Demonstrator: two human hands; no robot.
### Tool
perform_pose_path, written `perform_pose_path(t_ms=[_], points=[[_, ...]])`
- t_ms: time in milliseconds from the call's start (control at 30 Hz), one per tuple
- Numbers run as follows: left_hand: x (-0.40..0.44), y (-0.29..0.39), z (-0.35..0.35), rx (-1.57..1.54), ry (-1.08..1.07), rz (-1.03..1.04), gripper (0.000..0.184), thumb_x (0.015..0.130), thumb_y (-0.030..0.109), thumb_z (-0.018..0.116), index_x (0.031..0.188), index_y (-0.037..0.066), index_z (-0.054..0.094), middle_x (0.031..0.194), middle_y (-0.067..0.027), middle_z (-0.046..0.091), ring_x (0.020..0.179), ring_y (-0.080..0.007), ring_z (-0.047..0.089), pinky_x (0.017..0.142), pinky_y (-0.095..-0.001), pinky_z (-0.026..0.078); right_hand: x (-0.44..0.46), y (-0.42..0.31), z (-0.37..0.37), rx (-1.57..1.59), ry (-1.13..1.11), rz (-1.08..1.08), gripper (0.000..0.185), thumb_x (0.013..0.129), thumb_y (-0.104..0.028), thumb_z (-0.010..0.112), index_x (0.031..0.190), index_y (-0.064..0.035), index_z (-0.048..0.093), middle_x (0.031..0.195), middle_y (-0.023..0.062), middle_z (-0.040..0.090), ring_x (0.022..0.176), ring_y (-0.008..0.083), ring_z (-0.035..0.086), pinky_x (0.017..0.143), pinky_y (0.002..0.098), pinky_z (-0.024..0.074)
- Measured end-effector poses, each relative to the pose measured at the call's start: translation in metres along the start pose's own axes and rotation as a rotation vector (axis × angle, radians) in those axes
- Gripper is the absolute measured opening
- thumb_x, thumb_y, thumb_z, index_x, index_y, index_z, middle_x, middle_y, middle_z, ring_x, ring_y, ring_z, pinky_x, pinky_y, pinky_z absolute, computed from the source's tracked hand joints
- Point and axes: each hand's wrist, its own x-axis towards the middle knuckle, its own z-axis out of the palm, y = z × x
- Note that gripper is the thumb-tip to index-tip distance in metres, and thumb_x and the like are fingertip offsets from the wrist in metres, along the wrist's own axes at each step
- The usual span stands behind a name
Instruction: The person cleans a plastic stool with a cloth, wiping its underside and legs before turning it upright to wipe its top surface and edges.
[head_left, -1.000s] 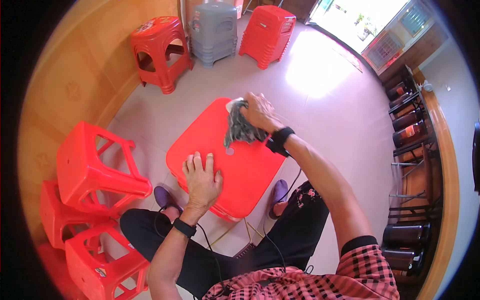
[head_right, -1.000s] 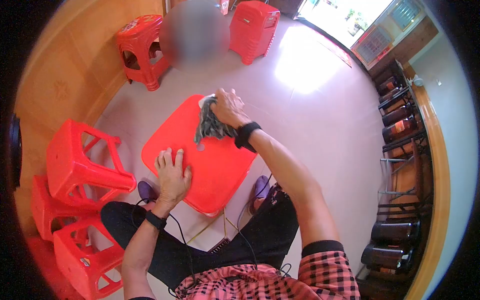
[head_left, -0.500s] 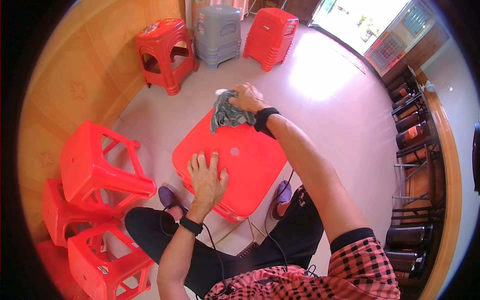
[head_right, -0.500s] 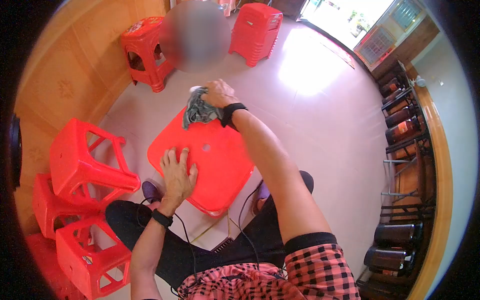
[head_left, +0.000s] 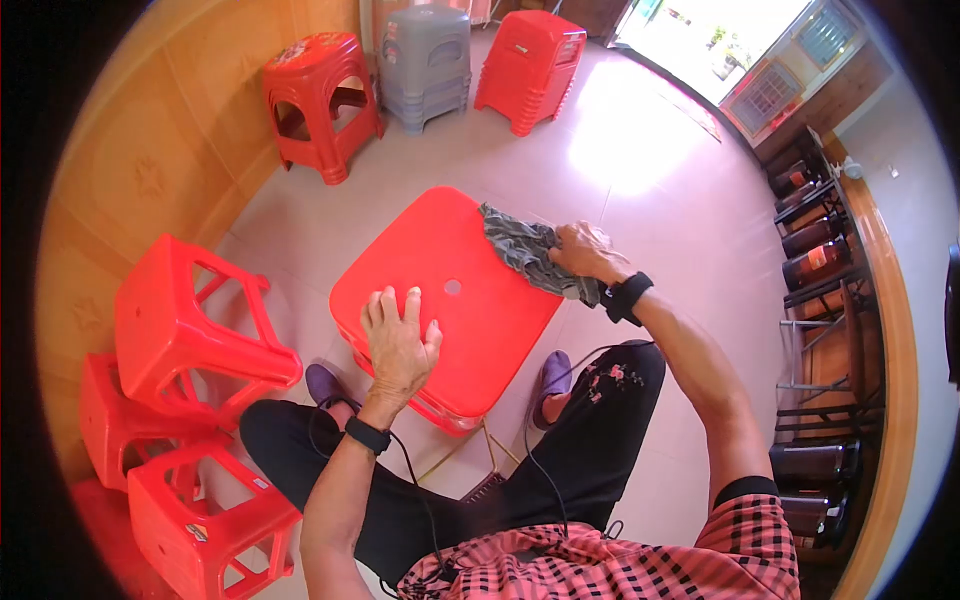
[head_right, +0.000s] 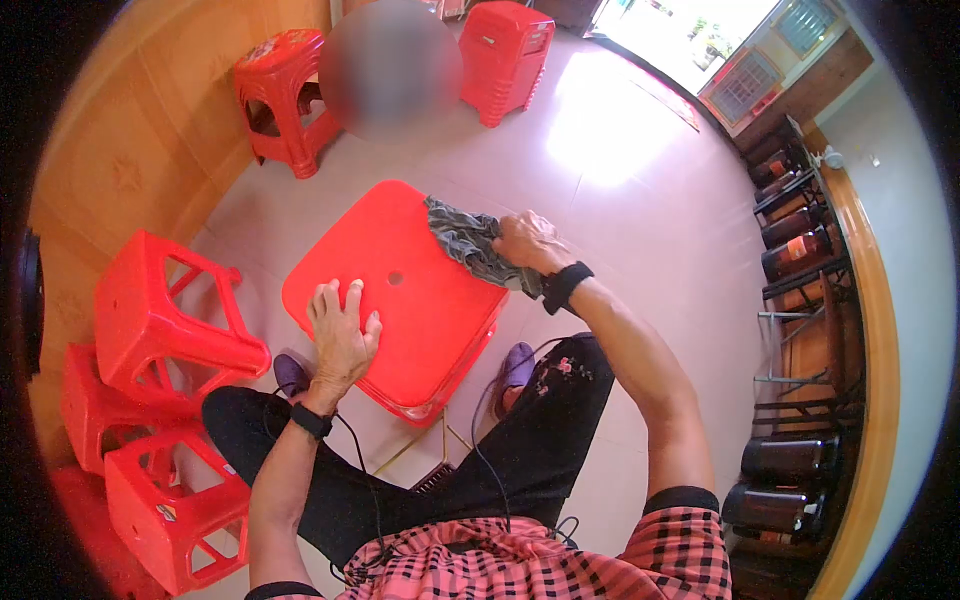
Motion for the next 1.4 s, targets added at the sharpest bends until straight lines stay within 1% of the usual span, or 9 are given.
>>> perform_pose_path(t_ms=[400, 700, 867, 967, 1100, 1200, 1267, 1300, 1400], points=[[-0.003, 0.001, -0.003, 0.015, -0.091, 0.006, 0.055, 0.078, 0.029, 0.065, 0.123, -0.001, 0.053, 0.121, -0.0271, 0.046, 0.118, -0.0434, 0.040, 0.102, -0.0556, 0.029, 0.092, -0.135, 0.013, -0.066, 0.272, -0.266, 0.029, 0.080, -0.022, 0.060, 0.096, 0.0021, 0.064, 0.105, 0.0298, 0.056, 0.093, 0.0503, 0.057, 0.077, 0.0546, 0.0504], [-0.012, -0.007, 0.005, -0.238, 0.050, 0.050, 0.037, 0.077, 0.019, 0.064, 0.108, -0.002, 0.059, 0.114, -0.0229, 0.050, 0.111, -0.0414, 0.045, 0.099, -0.0537, 0.032, 0.064, -0.205, 0.043, -0.250, 0.329, -0.662, 0.026, 0.073, -0.021, 0.070, 0.095, -0.0071, 0.070, 0.099, 0.0183, 0.056, 0.098, 0.0382, 0.056, 0.078, 0.0510, 0.0518], [-0.036, 0.003, 0.000, -0.617, 0.085, 0.231, 0.028, 0.074, 0.006, 0.063, 0.100, -0.002, 0.059, 0.092, -0.0159, 0.057, 0.091, -0.0356, 0.054, 0.081, -0.0448, 0.044, 0.022, -0.231, 0.051, -0.108, 0.244, -0.969, 0.030, 0.071, -0.021, 0.072, 0.100, -0.0137, 0.069, 0.103, 0.0119, 0.054, 0.099, 0.0342, 0.054, 0.075, 0.0458, 0.0541], [-0.045, 0.034, -0.048, -0.677, -0.114, 0.450, 0.028, 0.072, 0.003, 0.063, 0.099, -0.002, 0.059, 0.088, -0.0158, 0.056, 0.086, -0.0345, 0.055, 0.077, -0.0421, 0.045, -0.002, -0.232, 0.062, -0.059, 0.230, -1.114, 0.030, 0.070, -0.019, 0.071, 0.100, -0.0165, 0.069, 0.105, 0.0085, 0.053, 0.100, 0.0329, 0.053, 0.073, 0.0420, 0.0552], [-0.046, 0.049, -0.092, -0.718, -0.130, 0.480, 0.026, 0.071, 0.002, 0.062, 0.096, -0.002, 0.058, 0.087, -0.0158, 0.055, 0.085, -0.0339, 0.055, 0.077, -0.0413, 0.046, -0.030, -0.214, 0.069, 0.012, 0.213, -1.203, 0.023, 0.071, -0.017, 0.069, 0.095, -0.0168, 0.069, 0.105, 0.0073, 0.052, 0.100, 0.0337, 0.052, 0.070, 0.0394, 0.0556], [-0.034, 0.039, -0.106, -0.754, 0.014, 0.449, 0.024, 0.072, 0.001, 0.061, 0.094, -0.003, 0.056, 0.086, -0.0158, 0.055, 0.084, -0.0336, 0.056, 0.076, -0.0407, 0.047, -0.057, -0.195, 0.080, 0.060, 0.202, -1.196, 0.016, 0.077, -0.020, 0.061, 0.089, -0.0207, 0.072, 0.104, 0.0078, 0.053, 0.101, 0.0337, 0.054, 0.080, 0.0406, 0.0522], [-0.024, 0.026, -0.106, -0.715, 0.093, 0.245, 0.020, 0.075, 0.000, 0.058, 0.094, -0.003, 0.055, 0.086, -0.0160, 0.054, 0.084, -0.0335, 0.056, 0.075, -0.0404, 0.047, -0.088, -0.176, 0.075, 0.372, 0.321, -1.051, 0.013, 0.078, -0.020, 0.060, 0.083, -0.0184, 0.071, 0.103, 0.0079, 0.053, 0.104, 0.0342, 0.053, 0.079, 0.0393, 0.0522], [-0.017, 0.024, -0.105, -0.705, 0.085, 0.207, 0.019, 0.077, 0.001, 0.057, 0.096, -0.004, 0.055, 0.087, -0.0167, 0.054, 0.084, -0.0340, 0.056, 0.075, -0.0400, 0.047, -0.089, -0.172, 0.078, 0.000, 0.006, -1.119, 0.012, 0.078, -0.021, 0.060, 0.081, -0.0160, 0.070, 0.103, 0.0077, 0.053, 0.106, 0.0336, 0.051, 0.080, 0.0392, 0.0518], [-0.004, 0.007, -0.076, -0.652, 0.057, 0.110, 0.020, 0.081, 0.002, 0.055, 0.100, -0.004, 0.055, 0.089, -0.0174, 0.055, 0.086, -0.0340, 0.056, 0.078, -0.0395, 0.046, -0.125, -0.148, 0.071, 0.014, 0.181, -1.172, 0.012, 0.078, -0.024, 0.060, 0.079, -0.0158, 0.069, 0.102, 0.0070, 0.052, 0.110, 0.0339, 0.048, 0.081, 0.0402, 0.0515]])
